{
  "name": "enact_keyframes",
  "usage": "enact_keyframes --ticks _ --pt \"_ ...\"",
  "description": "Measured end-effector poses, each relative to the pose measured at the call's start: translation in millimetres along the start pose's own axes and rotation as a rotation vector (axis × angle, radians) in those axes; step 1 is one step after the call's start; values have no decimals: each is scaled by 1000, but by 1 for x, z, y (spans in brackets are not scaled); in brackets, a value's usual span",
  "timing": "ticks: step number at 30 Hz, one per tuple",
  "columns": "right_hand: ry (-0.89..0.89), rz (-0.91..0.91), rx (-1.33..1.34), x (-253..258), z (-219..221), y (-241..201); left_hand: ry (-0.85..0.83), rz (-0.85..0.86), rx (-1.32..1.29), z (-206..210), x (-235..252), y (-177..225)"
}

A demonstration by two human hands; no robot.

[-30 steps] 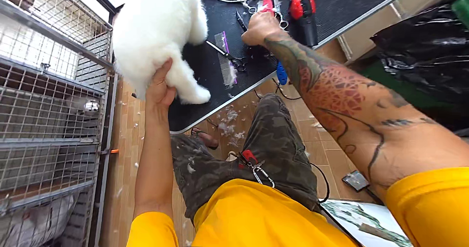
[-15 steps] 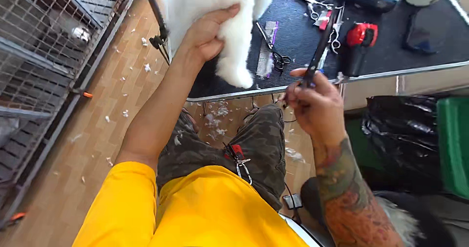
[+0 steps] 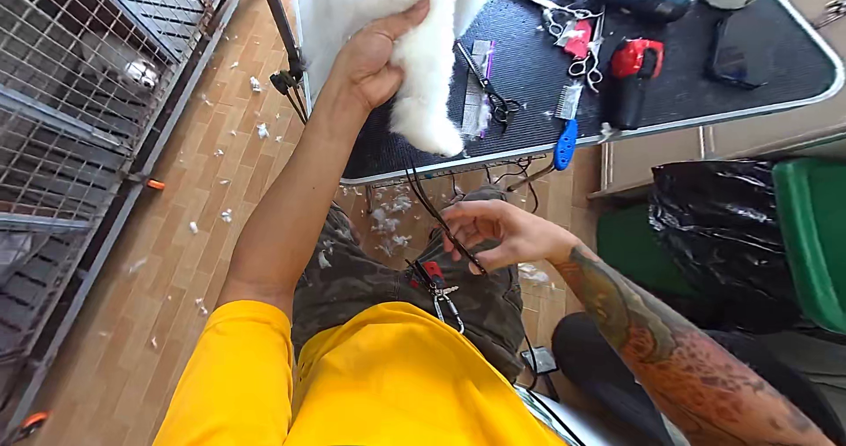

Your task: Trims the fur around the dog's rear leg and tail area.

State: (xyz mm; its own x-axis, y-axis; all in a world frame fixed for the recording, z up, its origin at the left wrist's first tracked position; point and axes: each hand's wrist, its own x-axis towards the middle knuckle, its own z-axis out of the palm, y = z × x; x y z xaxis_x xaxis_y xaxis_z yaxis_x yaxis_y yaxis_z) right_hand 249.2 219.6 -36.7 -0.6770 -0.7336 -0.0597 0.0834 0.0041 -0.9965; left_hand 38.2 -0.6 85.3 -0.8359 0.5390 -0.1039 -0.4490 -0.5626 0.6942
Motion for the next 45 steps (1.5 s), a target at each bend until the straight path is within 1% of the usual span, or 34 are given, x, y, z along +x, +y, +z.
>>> enact_keyframes --ticks 3,6,12,15,18,22,25,28,32,35,37,39,42,45 --pt "-14 -70 50 14 -14 -1 -3 12 9 1 -2 -2" --pt "35 -98 45 27 -20 -8 -9 11 21 1 -1 -4" --pt "141 -65 -45 31 -24 -16 4 6 58 2 1 -6" --pt "107 -44 -16 28 -25 -16 -4 17 50 2 2 -6" --pt "59 -90 34 28 -26 -14 -7 13 33 4 2 -6" --pt "91 -125 48 30 -32 -17 9 23 15 6 2 -6" --pt "145 -87 -35 28 -34 -19 13 24 9 6 2 -6" --pt "118 -49 -41 27 -35 -24 12 22 8 6 3 -6" --pt "73 -118 33 28 -38 -22 19 22 6 7 3 -7" --pt "125 -124 4 27 -38 -25 30 22 5 8 2 -6" --pt "165 -78 -56 27 -38 -26 23 27 -2 8 2 -6" --pt "152 -59 -68 26 -37 -25 16 25 -4 7 2 -5" --pt "106 -75 -14 25 -38 -23 -14 17 -17 5 4 -5" --pt "138 -97 -7 25 -39 -23 -14 20 -26 6 4 -5"
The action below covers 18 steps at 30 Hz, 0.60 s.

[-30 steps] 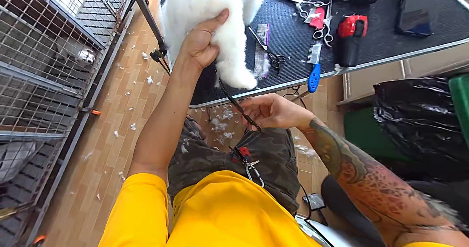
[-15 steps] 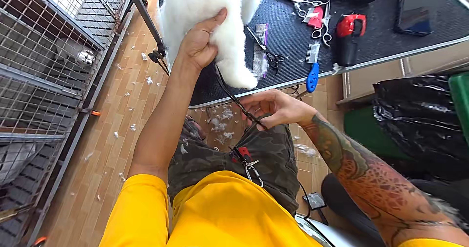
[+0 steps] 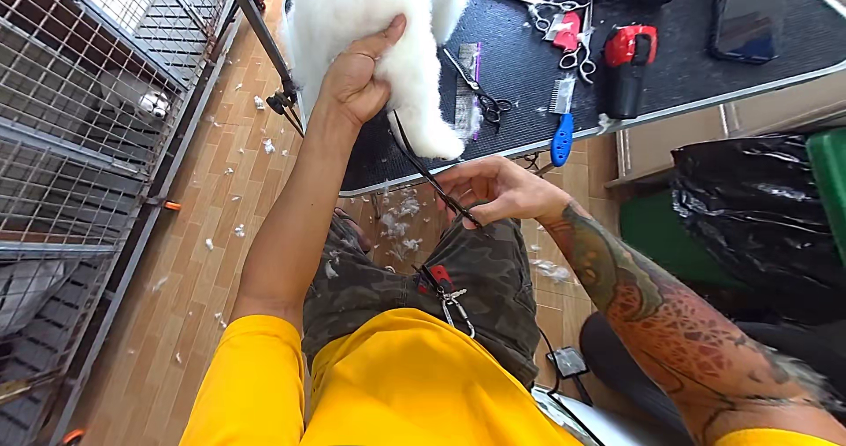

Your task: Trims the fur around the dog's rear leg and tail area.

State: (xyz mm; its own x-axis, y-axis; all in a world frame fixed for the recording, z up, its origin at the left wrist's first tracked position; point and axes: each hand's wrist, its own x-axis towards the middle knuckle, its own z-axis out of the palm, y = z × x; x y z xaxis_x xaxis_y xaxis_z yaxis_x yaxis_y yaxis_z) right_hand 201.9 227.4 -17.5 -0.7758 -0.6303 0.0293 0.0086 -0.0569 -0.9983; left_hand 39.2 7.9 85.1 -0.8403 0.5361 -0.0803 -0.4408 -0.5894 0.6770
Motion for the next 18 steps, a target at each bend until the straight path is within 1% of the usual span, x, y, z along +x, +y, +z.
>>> enact_keyframes --ticks 3,5,8,10,14,16,18 --pt "52 26 -77 -1 1 1 6 0 4 1 -1 0" --pt "39 57 -110 -2 1 1 12 -2 1 1 0 0" --pt "18 54 -65 -4 1 -2 9 0 -12 1 0 0" --pt "41 43 -74 -5 0 -5 12 0 -14 1 0 -1" --pt "96 116 -212 -5 -2 -11 21 -9 -4 2 1 -1" --pt "77 147 -270 -7 -4 -12 12 -19 1 2 1 0" --pt "46 124 -333 -10 -8 -11 2 -20 -4 2 1 0"
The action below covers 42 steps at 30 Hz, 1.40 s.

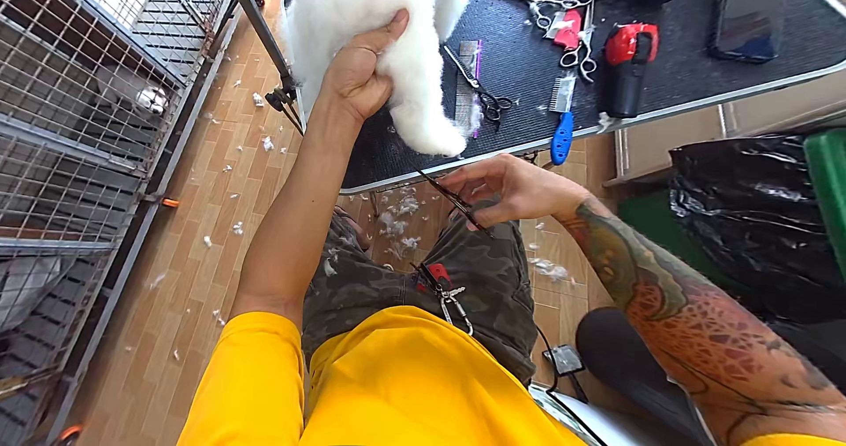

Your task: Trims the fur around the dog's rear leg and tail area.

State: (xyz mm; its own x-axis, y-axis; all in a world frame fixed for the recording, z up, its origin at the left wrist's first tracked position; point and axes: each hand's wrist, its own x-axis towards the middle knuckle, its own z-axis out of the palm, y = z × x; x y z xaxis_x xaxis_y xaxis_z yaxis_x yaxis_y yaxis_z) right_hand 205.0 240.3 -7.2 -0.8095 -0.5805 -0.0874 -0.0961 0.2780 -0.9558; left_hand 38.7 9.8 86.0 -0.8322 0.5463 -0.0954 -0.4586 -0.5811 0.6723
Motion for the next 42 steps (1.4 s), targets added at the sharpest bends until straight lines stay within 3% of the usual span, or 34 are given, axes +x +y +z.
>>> enact_keyframes --ticks 7,14,20,25,30,36,42 --pt "21 -27 -39 -2 -17 -6 11 4 14 0 1 1" --pt "17 56 -76 1 -23 -16 12 20 15 -1 3 1" --pt "-54 -67 8 3 -27 -13 15 24 27 -1 1 2" --pt "-22 18 -27 1 -25 -17 18 36 23 0 0 2" --pt "-102 -79 162 2 -24 -14 23 34 17 1 0 2" --pt "-100 -69 150 1 -26 -14 21 25 32 1 0 2" --pt "-205 -148 333 3 -27 -9 6 25 33 1 0 2"
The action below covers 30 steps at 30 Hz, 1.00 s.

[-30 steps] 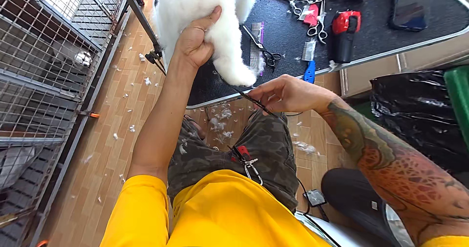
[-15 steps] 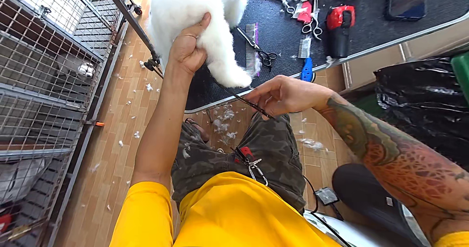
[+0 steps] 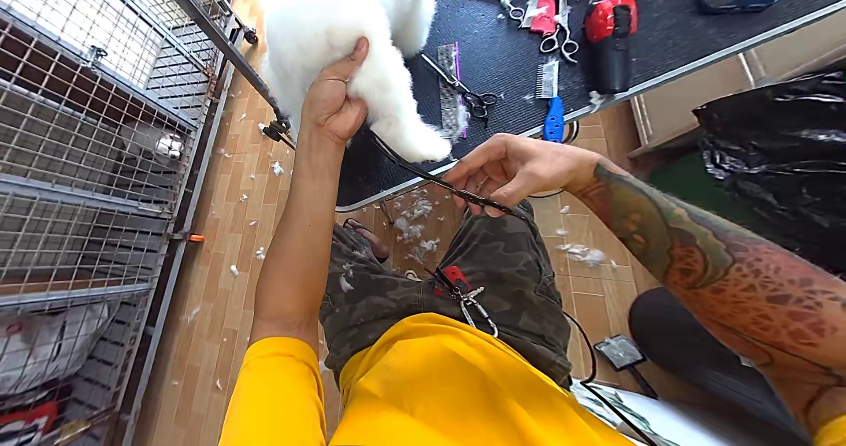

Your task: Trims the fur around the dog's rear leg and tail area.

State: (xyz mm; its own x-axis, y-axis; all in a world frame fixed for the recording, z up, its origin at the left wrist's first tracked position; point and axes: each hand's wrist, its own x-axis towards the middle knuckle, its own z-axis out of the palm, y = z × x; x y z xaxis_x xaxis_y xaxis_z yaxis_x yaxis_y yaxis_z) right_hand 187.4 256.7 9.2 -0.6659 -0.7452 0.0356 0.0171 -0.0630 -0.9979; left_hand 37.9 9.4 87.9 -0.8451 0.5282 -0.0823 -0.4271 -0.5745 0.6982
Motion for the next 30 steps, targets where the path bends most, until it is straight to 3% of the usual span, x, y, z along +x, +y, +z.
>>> enact_keyframes --ticks 4,10,30 --pt "50 34 -38 0 1 -5 -4 -8 -5 -1 1 0" --pt "-19 -34 35 -2 -2 4 -14 -8 -14 -2 1 0" --pt "137 63 -93 -3 8 9 29 19 -13 1 0 0"
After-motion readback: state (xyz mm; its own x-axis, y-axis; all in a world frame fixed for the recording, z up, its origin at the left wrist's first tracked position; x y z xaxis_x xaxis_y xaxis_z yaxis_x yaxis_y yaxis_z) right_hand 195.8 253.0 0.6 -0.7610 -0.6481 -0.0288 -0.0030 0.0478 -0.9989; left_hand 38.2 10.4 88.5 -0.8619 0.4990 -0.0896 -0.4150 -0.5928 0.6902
